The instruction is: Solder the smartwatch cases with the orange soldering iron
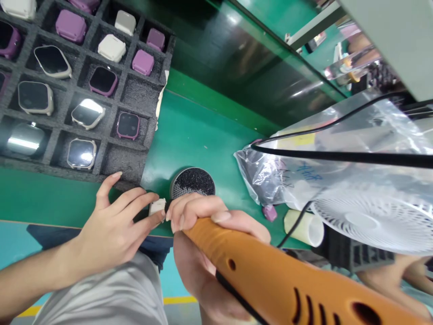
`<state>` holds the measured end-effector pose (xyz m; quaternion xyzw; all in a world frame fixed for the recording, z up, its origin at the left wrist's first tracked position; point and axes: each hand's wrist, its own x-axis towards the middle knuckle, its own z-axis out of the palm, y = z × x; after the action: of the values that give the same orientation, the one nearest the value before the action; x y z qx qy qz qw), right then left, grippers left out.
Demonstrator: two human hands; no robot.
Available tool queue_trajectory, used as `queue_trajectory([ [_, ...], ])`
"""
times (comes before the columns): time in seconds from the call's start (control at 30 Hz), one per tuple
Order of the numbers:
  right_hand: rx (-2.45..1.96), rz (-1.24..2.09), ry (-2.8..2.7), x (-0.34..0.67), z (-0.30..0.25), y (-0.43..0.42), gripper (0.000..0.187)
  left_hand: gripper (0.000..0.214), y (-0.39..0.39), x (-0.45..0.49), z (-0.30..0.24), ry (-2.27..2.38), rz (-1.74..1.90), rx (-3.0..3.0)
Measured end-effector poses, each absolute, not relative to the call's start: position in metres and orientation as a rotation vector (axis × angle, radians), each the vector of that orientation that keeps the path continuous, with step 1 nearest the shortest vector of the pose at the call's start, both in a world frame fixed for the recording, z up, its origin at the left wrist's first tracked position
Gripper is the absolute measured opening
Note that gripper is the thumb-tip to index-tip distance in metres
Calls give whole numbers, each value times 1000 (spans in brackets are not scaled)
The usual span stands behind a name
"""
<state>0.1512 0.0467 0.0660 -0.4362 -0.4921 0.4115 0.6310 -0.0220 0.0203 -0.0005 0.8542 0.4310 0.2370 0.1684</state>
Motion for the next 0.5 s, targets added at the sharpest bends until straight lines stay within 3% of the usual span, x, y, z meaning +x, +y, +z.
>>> queue_trajectory([
  [0.23,-920,1055,-1101,156,59,53,42,32,20,-22,1,1247,678,2422],
  [0.37,-789,1068,-1134,167,55,64,57,20,22,-20,3,1276,751,2375],
  [0.5,-755,1009,-1090,171,52,68,52,19,24,-14,8,1313,762,2377],
])
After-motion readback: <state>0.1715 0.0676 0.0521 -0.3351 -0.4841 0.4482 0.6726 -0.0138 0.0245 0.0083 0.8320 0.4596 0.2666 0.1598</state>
